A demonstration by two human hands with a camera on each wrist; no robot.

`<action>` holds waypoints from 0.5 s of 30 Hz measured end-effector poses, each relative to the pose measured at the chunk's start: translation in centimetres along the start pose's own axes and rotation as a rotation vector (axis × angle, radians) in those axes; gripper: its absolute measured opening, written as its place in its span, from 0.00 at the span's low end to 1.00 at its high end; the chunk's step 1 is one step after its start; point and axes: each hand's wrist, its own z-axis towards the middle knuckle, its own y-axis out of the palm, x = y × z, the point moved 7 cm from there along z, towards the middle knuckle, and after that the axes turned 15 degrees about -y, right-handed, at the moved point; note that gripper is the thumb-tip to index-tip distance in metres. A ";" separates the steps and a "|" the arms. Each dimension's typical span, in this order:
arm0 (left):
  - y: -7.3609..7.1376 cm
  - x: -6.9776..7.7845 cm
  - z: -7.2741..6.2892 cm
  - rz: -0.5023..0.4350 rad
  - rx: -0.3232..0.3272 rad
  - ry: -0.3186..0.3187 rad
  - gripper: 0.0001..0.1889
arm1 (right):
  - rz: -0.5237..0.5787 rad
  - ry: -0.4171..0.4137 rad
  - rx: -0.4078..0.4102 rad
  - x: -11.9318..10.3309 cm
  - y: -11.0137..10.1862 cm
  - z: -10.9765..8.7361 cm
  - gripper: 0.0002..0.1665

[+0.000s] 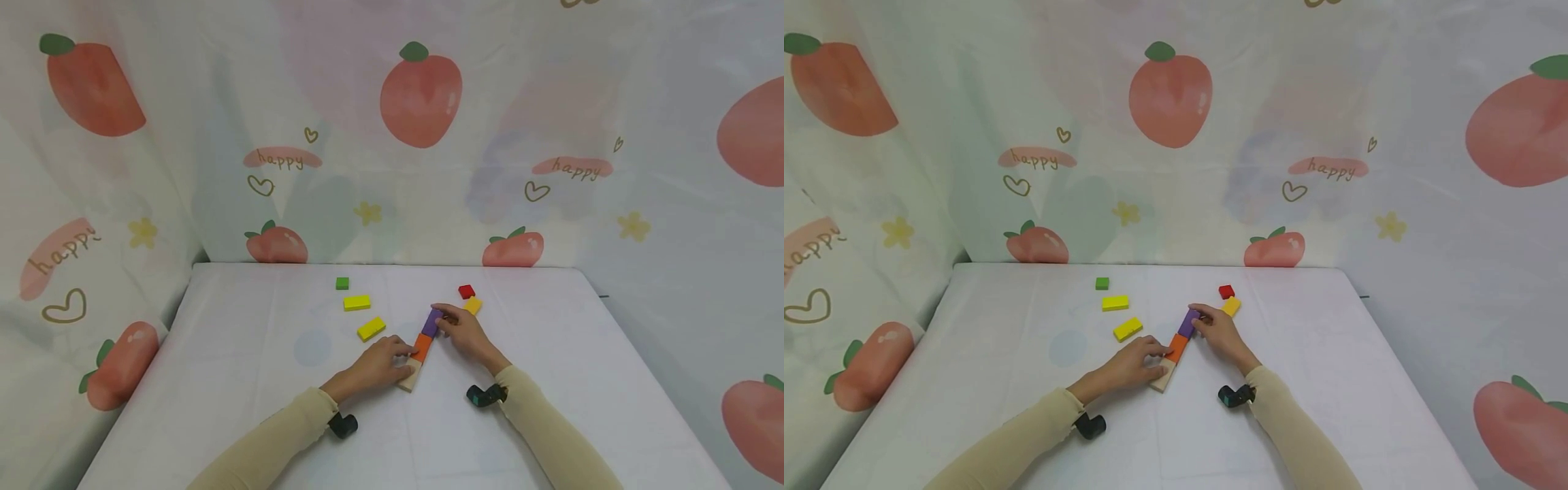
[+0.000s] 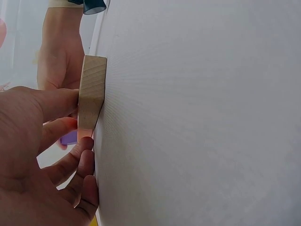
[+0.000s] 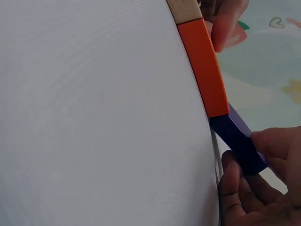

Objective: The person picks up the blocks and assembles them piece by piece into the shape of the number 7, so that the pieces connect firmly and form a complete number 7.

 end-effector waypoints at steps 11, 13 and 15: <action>0.0 0.0 0.0 0.000 -0.001 -0.012 0.22 | -0.098 0.005 0.017 -0.1 0.1 0.1 0.24; 0.0 0.0 0.0 0.001 -0.001 -0.012 0.22 | -0.114 0.008 0.020 -0.1 0.1 0.0 0.24; 0.1 0.0 0.0 0.002 -0.001 -0.015 0.22 | -0.133 0.005 0.021 -0.1 0.1 0.0 0.24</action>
